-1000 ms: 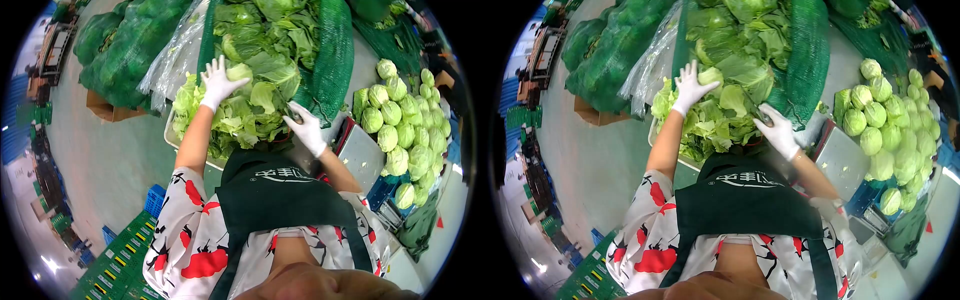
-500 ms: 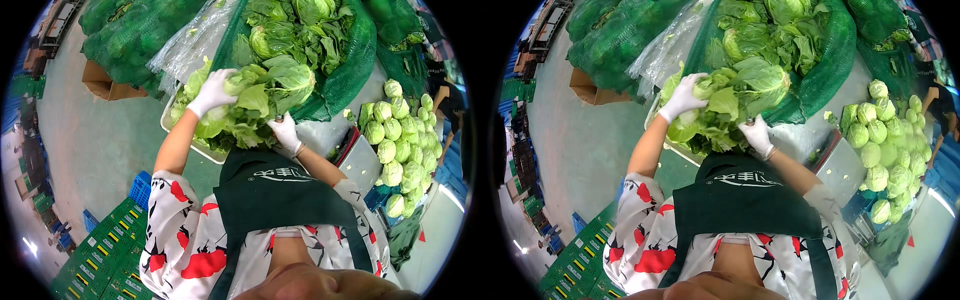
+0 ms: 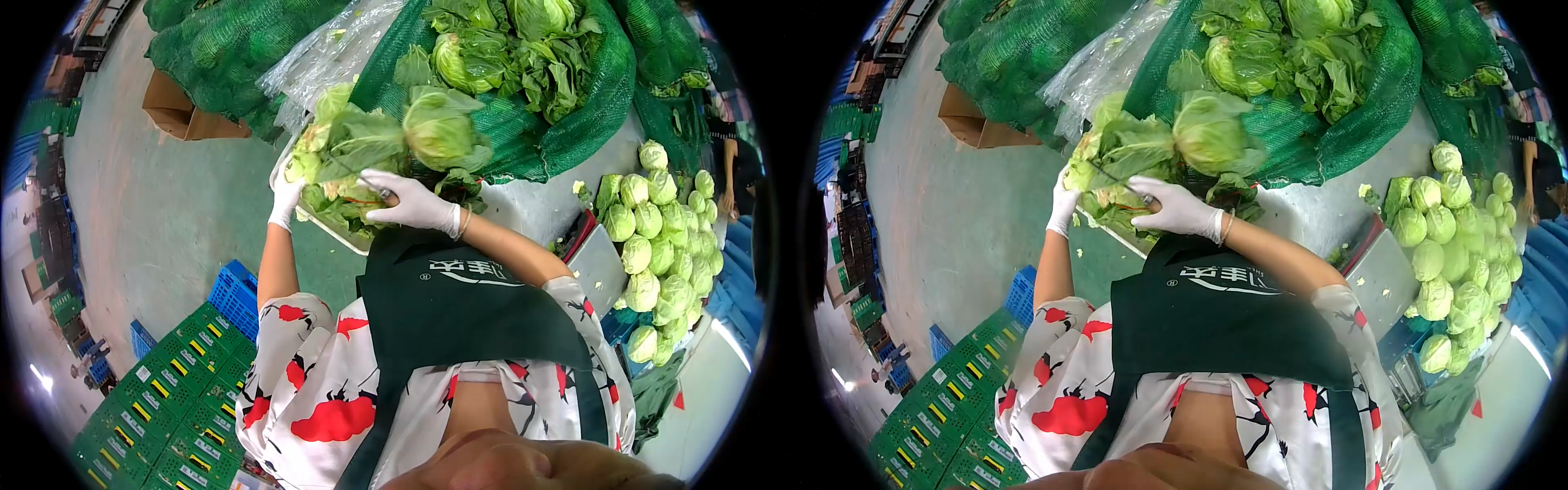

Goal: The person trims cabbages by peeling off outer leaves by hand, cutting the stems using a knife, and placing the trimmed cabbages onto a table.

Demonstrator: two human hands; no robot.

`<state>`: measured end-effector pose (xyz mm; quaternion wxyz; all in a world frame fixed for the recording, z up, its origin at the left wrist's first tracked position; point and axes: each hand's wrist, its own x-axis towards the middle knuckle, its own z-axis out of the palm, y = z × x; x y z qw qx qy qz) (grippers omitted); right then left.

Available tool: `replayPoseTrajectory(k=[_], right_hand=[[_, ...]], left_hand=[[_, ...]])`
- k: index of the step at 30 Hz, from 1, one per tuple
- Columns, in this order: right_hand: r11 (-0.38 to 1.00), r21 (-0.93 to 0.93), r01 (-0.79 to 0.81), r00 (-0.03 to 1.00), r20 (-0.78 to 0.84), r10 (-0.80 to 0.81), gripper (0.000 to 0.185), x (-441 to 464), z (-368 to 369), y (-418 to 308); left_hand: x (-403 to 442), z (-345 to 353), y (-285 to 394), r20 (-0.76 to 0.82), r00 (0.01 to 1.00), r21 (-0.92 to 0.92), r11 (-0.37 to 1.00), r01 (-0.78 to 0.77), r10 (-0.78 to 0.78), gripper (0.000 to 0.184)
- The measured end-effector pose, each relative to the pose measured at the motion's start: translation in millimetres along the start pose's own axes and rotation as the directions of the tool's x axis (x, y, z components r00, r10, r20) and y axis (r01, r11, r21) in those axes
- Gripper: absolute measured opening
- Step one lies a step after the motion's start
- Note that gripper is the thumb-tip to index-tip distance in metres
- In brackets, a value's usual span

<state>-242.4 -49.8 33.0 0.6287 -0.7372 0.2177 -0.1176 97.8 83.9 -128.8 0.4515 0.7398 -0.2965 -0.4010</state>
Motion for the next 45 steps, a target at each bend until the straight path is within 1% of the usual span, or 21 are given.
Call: replayPoseTrajectory(k=[3,6,7,8,9,10,13,16,17,18,20,26,28,29,31,32,33,35,36,37,45], right_hand=[[0.993,-0.030,-0.112,0.989,0.098,0.115,0.050,2,-1,-14],[0.982,-0.172,-0.071,0.932,-0.362,0.004,0.040,-7,-14,-25],[0.949,-0.308,0.064,0.841,-0.495,-0.218,0.039,-1,-26,-18],[0.932,-0.359,-0.047,0.842,-0.516,-0.156,0.039,1,-37,-14],[0.902,-0.403,-0.158,0.835,-0.542,-0.096,0.039,2,-46,-12],[0.911,-0.370,-0.179,0.801,-0.593,-0.083,0.039,6,-50,0],[0.948,-0.155,-0.279,0.658,-0.750,0.071,0.034,11,-60,19],[0.773,-0.490,-0.403,0.549,-0.805,-0.224,0.024,1,-89,55],[0.776,-0.429,-0.463,0.562,-0.818,-0.118,0.024,-5,-98,66],[0.899,-0.016,-0.438,0.567,-0.781,0.262,0.028,-8,-108,84],[0.690,0.632,-0.353,0.612,-0.401,0.681,0.043,-11,-112,92],[0.808,0.386,-0.444,0.630,-0.507,0.588,0.043,-31,-111,-7],[0.984,-0.154,-0.093,0.709,-0.704,-0.043,0.039,-41,-106,12],[0.990,-0.112,-0.085,0.728,-0.685,-0.015,0.038,-49,-106,14],[0.997,-0.034,-0.063,0.762,-0.647,0.026,0.037,-58,-106,-17],[0.989,-0.037,-0.140,0.801,-0.592,0.091,0.035,-59,-107,-21],[0.926,0.292,-0.238,0.793,-0.493,0.359,0.033,-59,-102,-15],[0.855,0.437,-0.279,0.805,-0.379,0.456,0.031,-58,-96,0],[0.858,0.487,-0.163,0.811,-0.429,0.397,0.028,-56,-87,3],[0.828,0.535,-0.167,0.779,-0.444,0.444,0.022,-55,-82,3],[0.848,0.300,-0.438,0.771,-0.359,0.526,0.015,-80,-82,20]], left_hand=[[28,-6,-63,-0.181,0.981,-0.059,0.997,0.056,-0.065,0.070],[18,15,6,-0.458,0.889,-0.128,0.990,-0.057,-0.008,0.077],[0,36,63,-0.412,0.908,-0.109,0.985,-0.135,0.079,0.075],[-21,57,118,-0.361,0.918,-0.092,0.973,-0.210,0.163,0.073],[-24,65,133,-0.038,0.999,-0.022,0.999,0.033,-0.034,0.065],[-24,89,128,0.105,0.989,-0.038,0.995,-0.097,0.101,0.068],[-35,146,183,0.267,0.877,0.450,0.752,-0.481,0.400,0.099],[-30,183,183,0.243,0.956,0.393,0.884,-0.252,0.165,0.108],[-27,190,176,0.212,0.968,0.348,0.915,-0.206,0.138,0.110],[-24,194,172,0.182,0.977,0.302,0.940,-0.162,0.110,0.112],[-19,201,169,0.179,0.977,0.272,0.948,-0.163,0.116,0.112],[-29,184,168,0.393,0.919,-0.220,0.973,0.074,0.018,0.097],[-26,158,169,0.594,0.805,-0.171,0.976,0.136,-0.008,0.085],[-22,145,165,0.685,0.725,-0.208,0.935,0.286,-0.069,0.079],[-22,147,175,0.381,0.921,-0.441,0.892,0.101,0.084,0.074],[-23,150,185,0.261,0.965,-0.342,0.936,0.078,0.015,0.077],[-27,156,194,0.233,0.960,-0.203,0.973,-0.108,0.155,0.079],[-32,176,211,0.238,0.867,0.086,0.879,-0.468,0.438,0.084],[-47,186,227,0.307,0.887,0.241,0.874,-0.422,0.344,0.091],[-45,200,211,0.386,0.808,0.486,0.647,-0.588,0.445,0.102],[-76,191,202,0.378,0.916,0.522,0.787,-0.329,0.132,0.115]])
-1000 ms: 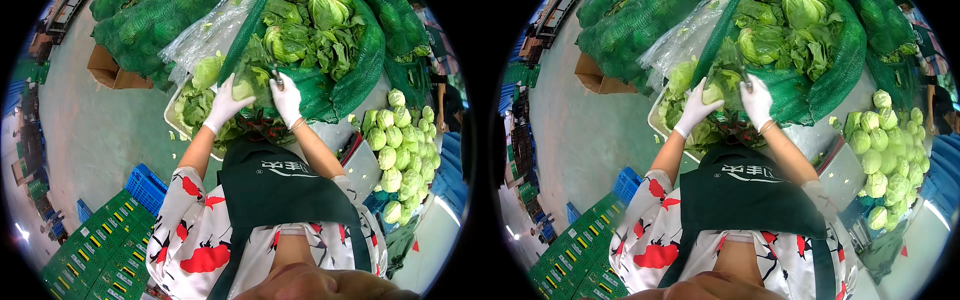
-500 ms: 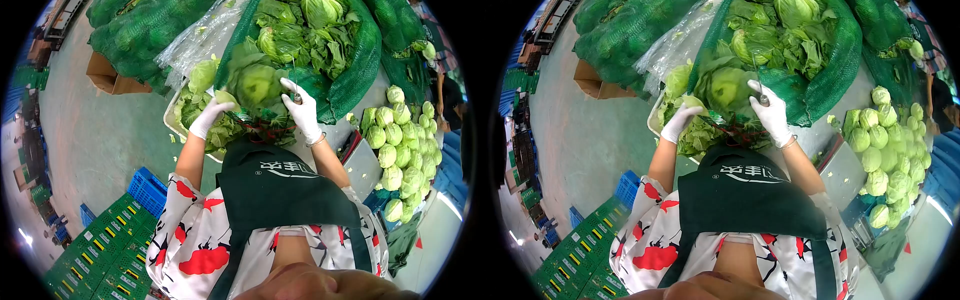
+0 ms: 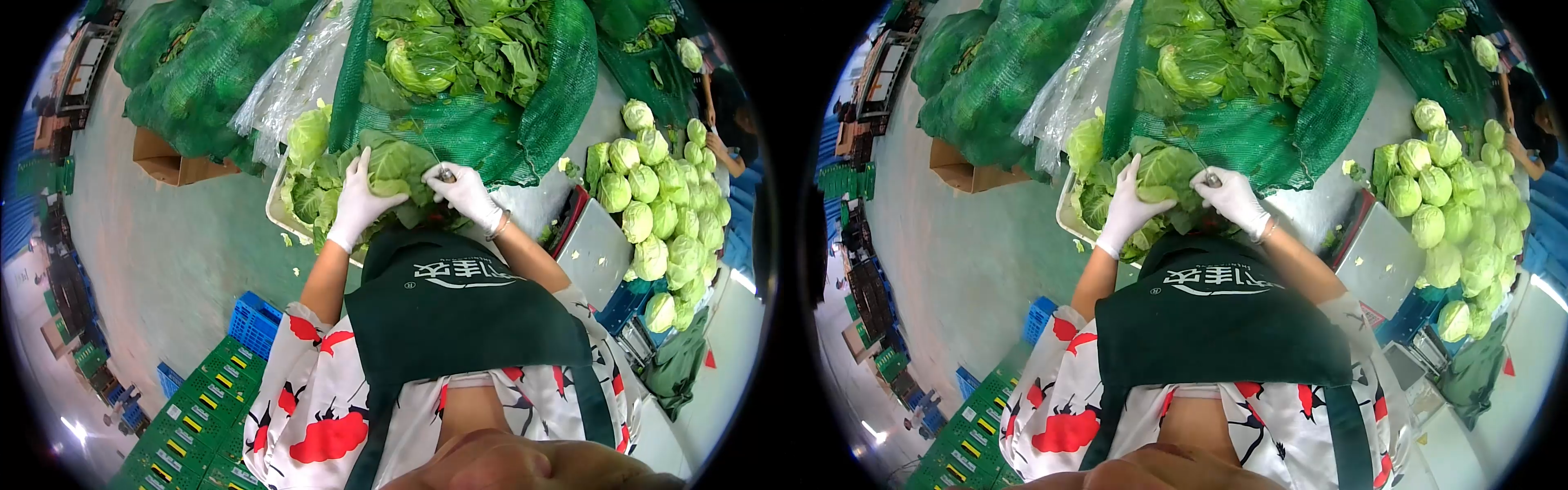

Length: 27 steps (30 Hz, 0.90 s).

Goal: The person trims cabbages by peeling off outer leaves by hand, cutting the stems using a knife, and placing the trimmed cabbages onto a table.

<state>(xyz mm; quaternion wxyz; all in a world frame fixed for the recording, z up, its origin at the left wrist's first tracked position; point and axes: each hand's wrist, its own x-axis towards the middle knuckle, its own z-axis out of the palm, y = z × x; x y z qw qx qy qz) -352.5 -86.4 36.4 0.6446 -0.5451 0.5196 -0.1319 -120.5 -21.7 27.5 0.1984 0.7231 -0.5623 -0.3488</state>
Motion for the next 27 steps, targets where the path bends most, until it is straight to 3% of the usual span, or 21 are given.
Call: replayPoseTrajectory(k=[1,4,5,8,9,10,14,16,17,20,21,24,27], right_hand=[[0.998,0.026,-0.053,0.998,0.036,0.052,0.016,-8,-2,-8],[0.992,-0.106,-0.067,0.998,-0.005,0.067,0.018,-17,-1,-2],[0.992,-0.103,-0.067,0.994,0.078,0.076,0.019,-18,0,-1],[0.993,-0.092,-0.071,0.941,0.323,0.098,0.024,-26,8,-1],[0.995,-0.095,-0.036,0.925,0.373,0.069,0.023,-29,13,2],[0.997,-0.060,-0.048,0.932,0.356,0.066,0.020,-28,15,4],[0.955,0.282,0.091,0.996,-0.010,-0.092,0.021,-37,-1,-9],[0.981,0.108,0.161,0.982,-0.120,-0.147,0.022,-31,-19,-21],[0.976,-0.105,0.192,0.968,-0.140,-0.206,0.022,-24,-24,-18],[0.809,-0.558,0.187,0.937,-0.148,-0.318,0.020,-4,-21,23],[0.799,-0.582,0.153,0.952,-0.130,-0.277,0.017,-5,-19,23],[0.786,-0.604,0.131,0.967,-0.097,-0.236,0.016,-3,-11,32],[0.786,-0.605,0.128,0.971,-0.086,-0.224,0.018,6,-6,38]], left_hand=[[-5,-4,-5,0.097,0.995,-0.038,0.999,0.032,-0.029,0.126],[-26,-6,-14,0.205,0.973,-0.406,0.914,-0.009,0.101,0.125],[-31,-5,-11,0.350,0.937,-0.781,0.553,0.290,0.003,0.123],[-16,26,-16,0.298,0.883,-0.818,0.379,0.432,-0.362,0.109],[-12,41,-13,0.065,0.918,-0.672,0.663,0.330,-0.391,0.095],[-9,43,-18,0.100,0.911,-0.681,0.640,0.356,-0.401,0.093],[-11,36,-36,0.200,0.903,-0.715,0.573,0.400,-0.381,0.095],[-5,29,-33,0.235,0.920,-0.733,0.565,0.379,-0.312,0.099],[-4,27,-27,0.195,0.927,-0.704,0.612,0.359,-0.320,0.101],[11,13,-1,0.057,0.984,-0.471,0.865,0.174,-0.167,0.107],[17,18,-2,-0.018,0.981,-0.356,0.918,0.172,-0.191,0.109],[41,23,-5,-0.037,0.986,-0.213,0.965,0.152,-0.164,0.109],[47,19,-5,0.053,0.987,-0.183,0.970,0.162,-0.155,0.103]])
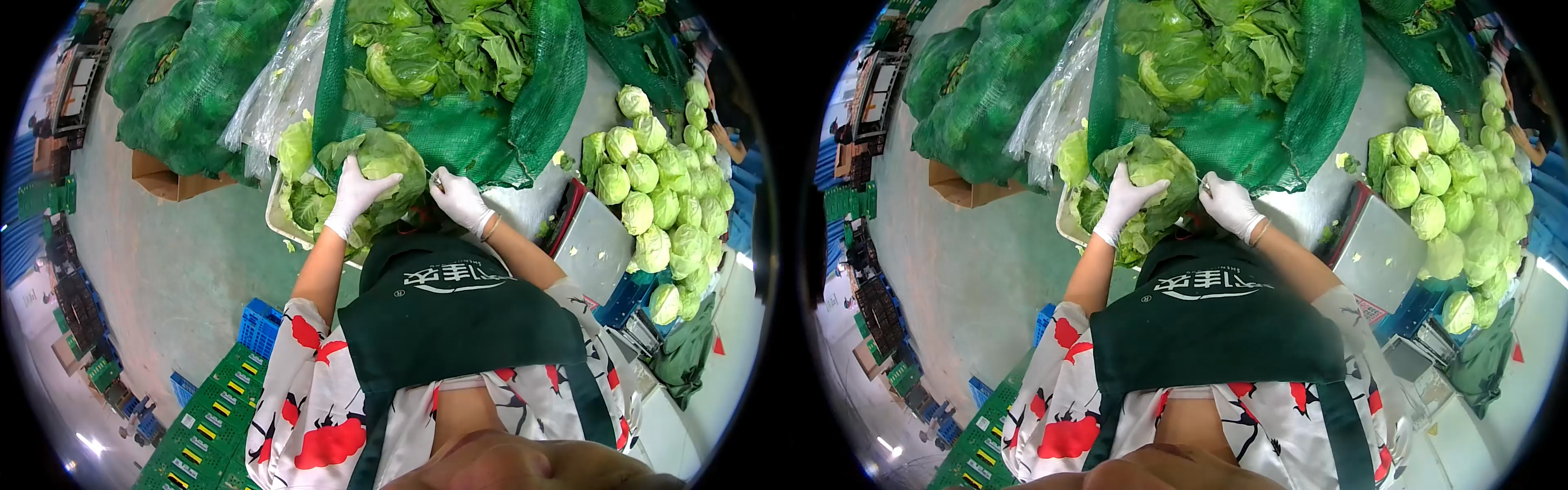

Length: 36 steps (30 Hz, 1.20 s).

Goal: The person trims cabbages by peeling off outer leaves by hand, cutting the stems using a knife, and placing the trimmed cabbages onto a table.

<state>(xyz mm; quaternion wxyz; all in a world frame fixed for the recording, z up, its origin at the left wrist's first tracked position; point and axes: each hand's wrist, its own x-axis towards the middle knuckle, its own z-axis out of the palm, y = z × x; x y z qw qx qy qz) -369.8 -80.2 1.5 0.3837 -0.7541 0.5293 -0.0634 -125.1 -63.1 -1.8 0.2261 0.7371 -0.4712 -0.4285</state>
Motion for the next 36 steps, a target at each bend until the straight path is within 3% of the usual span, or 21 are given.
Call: replayPoseTrajectory(k=[6,9,13,17,18,21,22,25,26,29,30,31,33,35,36], right_hand=[[0.995,-0.090,0.043,0.997,0.064,-0.037,0.023,17,10,7],[0.981,-0.196,0.003,1.000,0.002,-0.003,0.020,25,17,5],[0.967,-0.248,-0.057,0.986,0.139,0.094,0.017,22,0,-10],[0.930,-0.363,-0.057,0.981,0.151,0.119,0.018,48,25,13],[0.929,-0.363,-0.077,0.963,0.214,0.163,0.034,51,19,9],[0.965,-0.260,0.020,0.997,0.080,0.001,0.056,33,16,4],[0.983,-0.154,0.098,0.995,-0.017,-0.102,0.074,30,23,7],[0.996,0.080,0.046,0.987,0.149,-0.058,0.079,16,18,-13],[0.981,0.191,-0.018,0.978,0.208,-0.022,0.081,14,22,-20],[0.951,0.305,0.042,0.971,0.210,-0.110,0.078,11,17,-44],[0.844,0.474,-0.250,0.908,0.417,0.034,0.076,14,1,-60],[0.656,0.646,-0.391,0.890,0.447,0.091,0.071,16,-3,-65],[0.613,0.668,-0.422,0.888,0.441,0.132,0.062,28,-9,-49],[0.602,0.629,-0.491,0.850,0.498,0.174,0.062,41,-7,-21],[0.600,0.644,-0.474,0.875,0.417,0.244,0.060,44,-6,-13]], left_hand=[[5,1,-1,0.026,1.000,0.030,1.000,-0.008,0.008,0.099],[5,4,6,0.020,1.000,0.084,0.996,-0.018,0.016,0.100],[1,7,4,-0.003,0.998,0.171,0.984,-0.058,0.060,0.102],[-7,7,18,-0.002,0.995,0.214,0.972,-0.098,0.101,0.104],[-5,5,14,0.025,0.998,0.172,0.984,-0.053,0.050,0.104],[-18,-7,-6,-0.010,0.997,-0.030,0.997,-0.073,0.073,0.105],[-26,-10,-17,-0.040,0.997,0.017,0.998,-0.064,0.065,0.105],[-55,-11,-43,-0.028,0.997,-0.309,0.950,0.054,-0.066,0.104],[-69,-6,-32,0.061,0.967,-0.615,0.753,0.232,-0.249,0.100],[-65,20,-59,-0.153,0.942,-0.801,0.596,0.058,-0.298,0.099],[-64,19,-61,-0.095,0.894,-0.834,0.526,0.169,-0.438,0.097],[-63,10,-53,-0.088,0.854,-0.878,0.445,0.177,-0.513,0.093],[-57,-8,-77,0.157,0.888,-0.898,0.310,0.310,-0.432,0.062],[-59,-18,-77,0.158,0.924,-0.905,0.322,0.276,-0.348,0.062],[-59,-18,-76,0.145,0.934,-0.896,0.358,0.264,-0.327,0.066]])
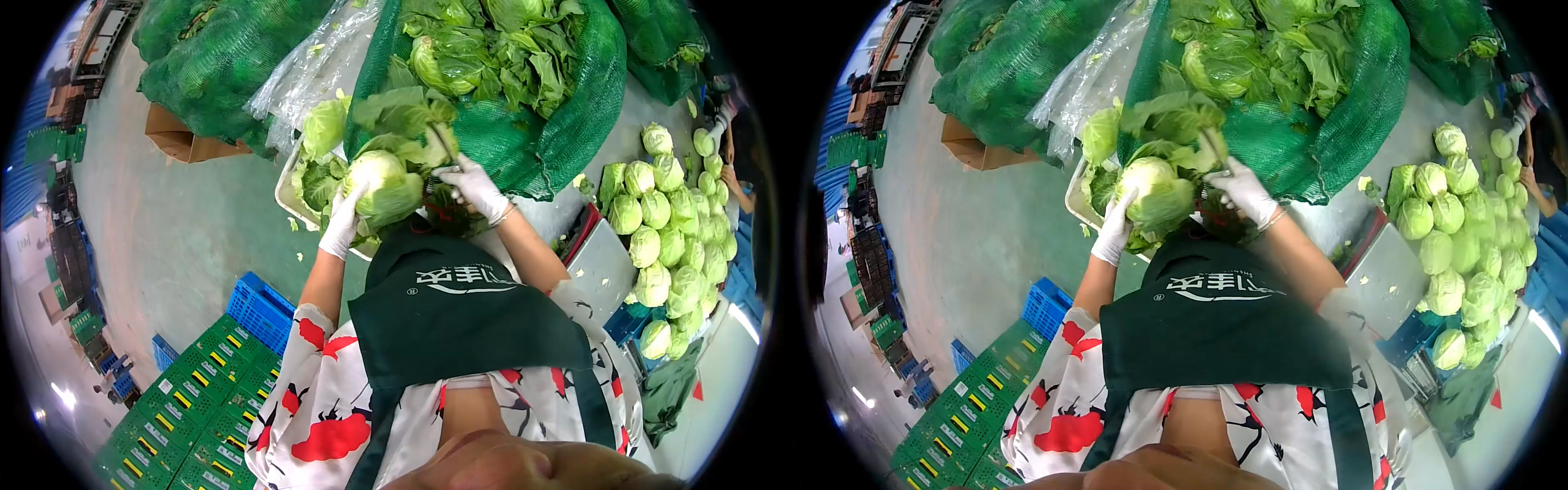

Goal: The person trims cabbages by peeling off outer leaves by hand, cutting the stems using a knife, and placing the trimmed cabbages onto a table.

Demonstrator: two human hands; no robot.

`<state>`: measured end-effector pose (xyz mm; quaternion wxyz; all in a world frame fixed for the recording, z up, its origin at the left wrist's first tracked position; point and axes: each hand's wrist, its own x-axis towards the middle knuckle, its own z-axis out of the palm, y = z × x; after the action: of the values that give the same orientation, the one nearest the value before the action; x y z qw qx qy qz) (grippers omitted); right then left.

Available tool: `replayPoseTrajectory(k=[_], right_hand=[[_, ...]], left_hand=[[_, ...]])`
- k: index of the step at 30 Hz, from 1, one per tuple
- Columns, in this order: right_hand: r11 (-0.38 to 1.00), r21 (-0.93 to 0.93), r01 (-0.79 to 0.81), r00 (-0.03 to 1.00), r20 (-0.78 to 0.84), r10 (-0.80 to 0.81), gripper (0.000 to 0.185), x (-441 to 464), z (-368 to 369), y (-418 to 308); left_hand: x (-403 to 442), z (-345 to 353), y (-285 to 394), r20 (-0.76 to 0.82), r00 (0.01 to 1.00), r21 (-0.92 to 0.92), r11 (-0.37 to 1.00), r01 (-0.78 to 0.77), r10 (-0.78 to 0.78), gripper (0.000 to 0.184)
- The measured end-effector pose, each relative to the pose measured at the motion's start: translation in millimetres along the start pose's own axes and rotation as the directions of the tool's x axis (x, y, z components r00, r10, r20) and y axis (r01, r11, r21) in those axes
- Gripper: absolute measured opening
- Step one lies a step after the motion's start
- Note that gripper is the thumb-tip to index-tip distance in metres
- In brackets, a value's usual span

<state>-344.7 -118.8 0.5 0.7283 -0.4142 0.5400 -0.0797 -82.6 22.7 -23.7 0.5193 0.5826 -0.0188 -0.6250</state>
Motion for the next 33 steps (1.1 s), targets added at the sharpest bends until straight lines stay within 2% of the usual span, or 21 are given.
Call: replayPoseTrajectory(k=[1,3,5,7,8,9,11,12,14,18,21,22,23,24,25,26,29,30,31,33], right_hand=[[1.000,0.010,0.013,0.994,-0.113,-0.012,0.058,2,-6,7],[0.980,-0.200,-0.018,0.987,-0.158,-0.014,0.057,6,-28,4],[0.819,-0.571,-0.054,0.988,-0.149,-0.039,0.053,-3,-37,-1],[0.763,-0.642,0.077,0.964,-0.147,-0.220,0.048,-30,-24,-27],[0.820,-0.540,0.189,0.918,-0.199,-0.342,0.049,-43,-10,-37],[0.803,-0.541,0.249,0.887,-0.204,-0.413,0.050,-41,-5,-34],[0.730,-0.606,0.316,0.870,-0.122,-0.477,0.055,-38,5,-26],[0.793,-0.537,0.289,0.918,-0.079,-0.389,0.059,-29,10,-18],[0.702,-0.661,0.265,0.904,-0.083,-0.419,0.060,-12,20,2],[0.517,-0.834,0.192,0.883,-0.083,-0.462,0.060,-7,35,-6],[0.571,-0.781,0.253,0.861,-0.089,-0.501,0.056,2,31,-4],[0.526,-0.729,0.439,0.724,-0.060,-0.687,0.054,13,28,1],[0.767,-0.535,0.354,0.845,-0.168,-0.508,0.051,17,17,7],[0.930,-0.296,0.216,0.917,-0.267,-0.298,0.049,12,11,1],[0.953,-0.277,0.124,0.934,-0.292,-0.207,0.050,19,-1,2],[0.966,-0.235,0.109,0.948,-0.266,-0.172,0.050,17,-9,10],[0.971,-0.212,0.107,0.981,-0.135,-0.137,0.050,-7,-8,5],[0.963,-0.218,0.158,0.978,-0.098,-0.183,0.047,-25,0,1],[0.966,-0.207,0.156,0.985,-0.043,-0.168,0.045,-38,6,-2],[0.929,-0.298,0.218,0.975,0.020,-0.223,0.046,-53,19,-2]], left_hand=[[-4,3,0,0.016,1.000,0.032,0.999,-0.013,0.012,0.070],[-6,10,-2,0.094,0.993,0.089,0.993,-0.081,0.072,0.074],[2,20,-3,0.190,0.970,0.166,0.968,-0.186,0.154,0.078],[14,31,1,0.227,0.959,0.294,0.927,-0.232,0.168,0.085],[23,37,1,0.246,0.952,0.321,0.912,-0.256,0.181,0.086],[29,44,1,0.265,0.944,0.346,0.894,-0.283,0.196,0.087],[36,54,2,0.229,0.959,0.359,0.902,-0.241,0.165,0.085],[42,54,1,0.221,0.965,0.344,0.915,-0.212,0.141,0.084],[47,55,-1,0.224,0.966,0.334,0.921,-0.201,0.129,0.085],[46,55,-4,0.197,0.967,0.379,0.897,-0.228,0.163,0.088],[45,55,-1,0.207,0.966,0.403,0.886,-0.228,0.154,0.091],[49,54,0,0.223,0.964,0.412,0.882,-0.227,0.145,0.092],[52,52,1,0.239,0.961,0.420,0.878,-0.229,0.137,0.093],[52,50,3,0.275,0.952,0.434,0.866,-0.249,0.136,0.096],[51,47,5,0.312,0.941,0.451,0.852,-0.267,0.130,0.099],[49,45,7,0.353,0.928,0.469,0.836,-0.285,0.118,0.102],[39,42,3,0.252,0.853,0.633,0.589,-0.502,0.457,0.112],[40,35,-4,0.115,0.856,0.614,0.641,-0.461,0.505,0.118],[34,30,-3,-0.037,0.898,0.633,0.706,-0.319,0.439,0.120],[26,25,-19,-0.141,0.939,0.580,0.795,-0.179,0.314,0.119]])
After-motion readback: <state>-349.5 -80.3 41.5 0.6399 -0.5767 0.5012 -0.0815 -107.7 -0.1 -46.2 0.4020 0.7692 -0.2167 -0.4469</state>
